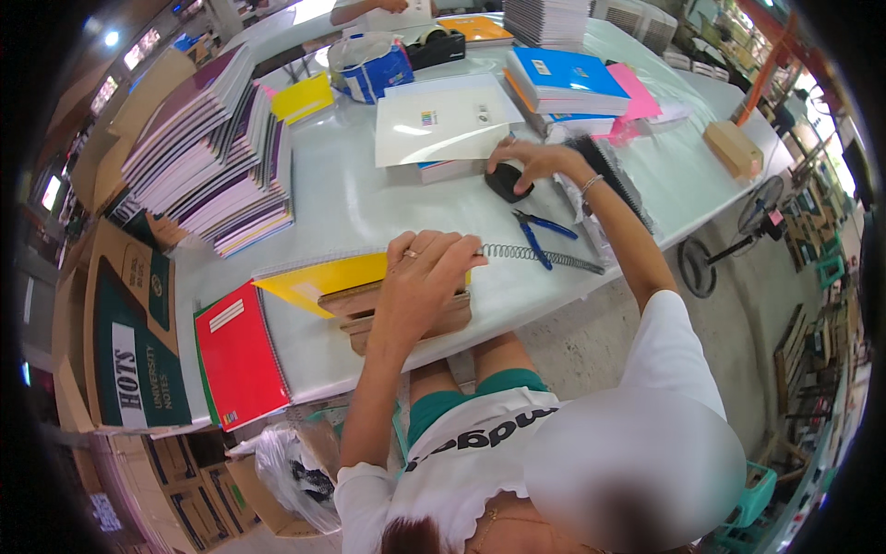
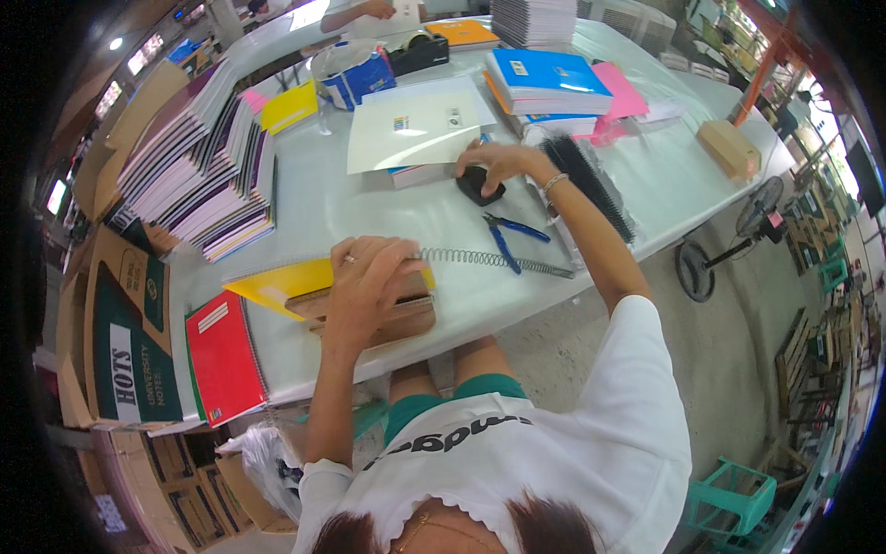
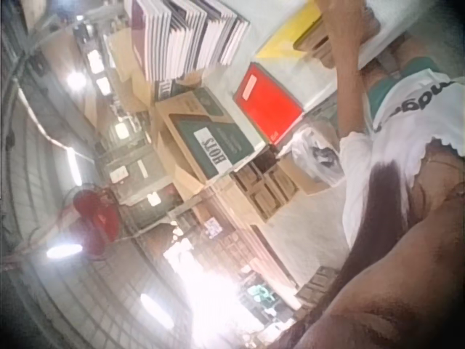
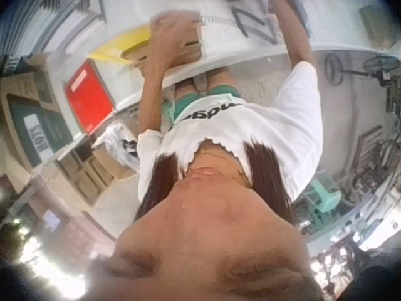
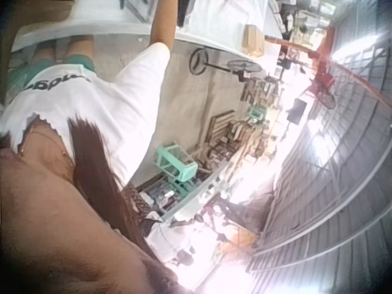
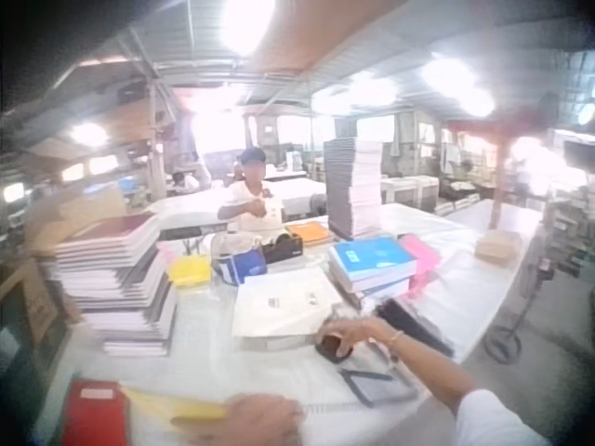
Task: The person places notebooks into a wooden jig, inserts a spiral coil through the holes, and uses a handheld tool to crimp the ends of the wire.
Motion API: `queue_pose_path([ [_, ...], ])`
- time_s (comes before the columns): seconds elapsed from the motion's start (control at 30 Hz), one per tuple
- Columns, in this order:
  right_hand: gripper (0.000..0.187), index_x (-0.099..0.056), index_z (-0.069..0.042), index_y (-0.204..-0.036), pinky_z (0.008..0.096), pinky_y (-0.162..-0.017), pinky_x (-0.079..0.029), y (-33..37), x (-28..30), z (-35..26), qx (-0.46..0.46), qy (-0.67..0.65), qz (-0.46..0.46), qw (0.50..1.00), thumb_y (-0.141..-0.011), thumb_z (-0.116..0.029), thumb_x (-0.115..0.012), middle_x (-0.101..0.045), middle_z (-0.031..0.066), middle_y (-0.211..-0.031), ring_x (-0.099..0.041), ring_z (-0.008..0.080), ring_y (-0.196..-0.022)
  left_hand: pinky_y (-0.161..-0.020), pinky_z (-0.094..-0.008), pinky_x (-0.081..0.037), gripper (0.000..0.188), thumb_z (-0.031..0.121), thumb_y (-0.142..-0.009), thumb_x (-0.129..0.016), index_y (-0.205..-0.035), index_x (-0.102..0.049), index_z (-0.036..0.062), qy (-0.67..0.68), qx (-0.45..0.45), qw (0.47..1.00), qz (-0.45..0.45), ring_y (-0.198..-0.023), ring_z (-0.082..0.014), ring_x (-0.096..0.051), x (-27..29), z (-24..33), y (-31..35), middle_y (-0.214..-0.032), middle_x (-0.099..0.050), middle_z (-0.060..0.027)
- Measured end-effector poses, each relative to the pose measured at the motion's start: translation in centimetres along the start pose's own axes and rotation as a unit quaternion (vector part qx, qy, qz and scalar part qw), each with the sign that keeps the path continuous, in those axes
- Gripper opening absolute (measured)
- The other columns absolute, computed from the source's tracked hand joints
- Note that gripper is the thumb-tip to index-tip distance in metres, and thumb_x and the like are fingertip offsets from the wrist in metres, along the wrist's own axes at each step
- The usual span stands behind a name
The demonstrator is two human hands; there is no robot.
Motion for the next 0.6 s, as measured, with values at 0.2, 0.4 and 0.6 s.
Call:
queue_pose_path([
  [0.2,0.075,-0.049,-0.027,-0.125,0.0483,-0.108,-0.034,1.0,-3.2,-0.3,-0.101,0.061,0.026,0.993,-0.06,-0.003,-0.079,-0.033,0.0118,-0.14,-0.037,0.0375,-0.127,-0.087,-0.0334,-0.038,0.025,0.022,-0.077,-0.074,-0.094,-0.06,0.0096,0.022,0.011,1.0,0.0,-0.084,-0.017,-0.06,0.2,0.0,-0.4,-0.089,-0.065,0.0004],
  [0.4,0.065,-0.052,-0.023,-0.134,0.0329,-0.096,-0.043,1.5,-1.8,-4.0,-0.051,-0.1,-0.011,0.994,-0.073,-0.018,-0.077,-0.044,0.0083,-0.132,-0.049,0.024,-0.112,-0.088,-0.0361,-0.039,0.023,0.021,-0.079,-0.073,-0.095,-0.061,0.0099,0.014,0.026,1.0,0.009,-0.084,-0.0189,-0.06,0.6,-0.1,-0.4,-0.085,-0.063,-0.001],
  [0.6,0.08,-0.046,-0.006,-0.142,0.0247,-0.077,-0.047,3.3,1.5,-12.0,0.061,-0.447,-0.02,0.892,-0.083,-0.057,-0.066,-0.058,0.0051,-0.121,-0.051,0.0102,-0.096,-0.101,-0.0456,-0.032,0.027,0.029,-0.08,-0.073,-0.096,-0.063,0.0105,-0.06,0.072,0.995,0.017,-0.105,-0.0235,-0.055,0.5,-0.1,-0.1,-0.107,-0.06,-0.005],
])
Point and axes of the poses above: each hand's wrist, its own y-axis away from the middle knuckle, its own x-axis out of the back of the hand, z = x × y, the point moved 6 cm from there along -y, towards the middle knuckle
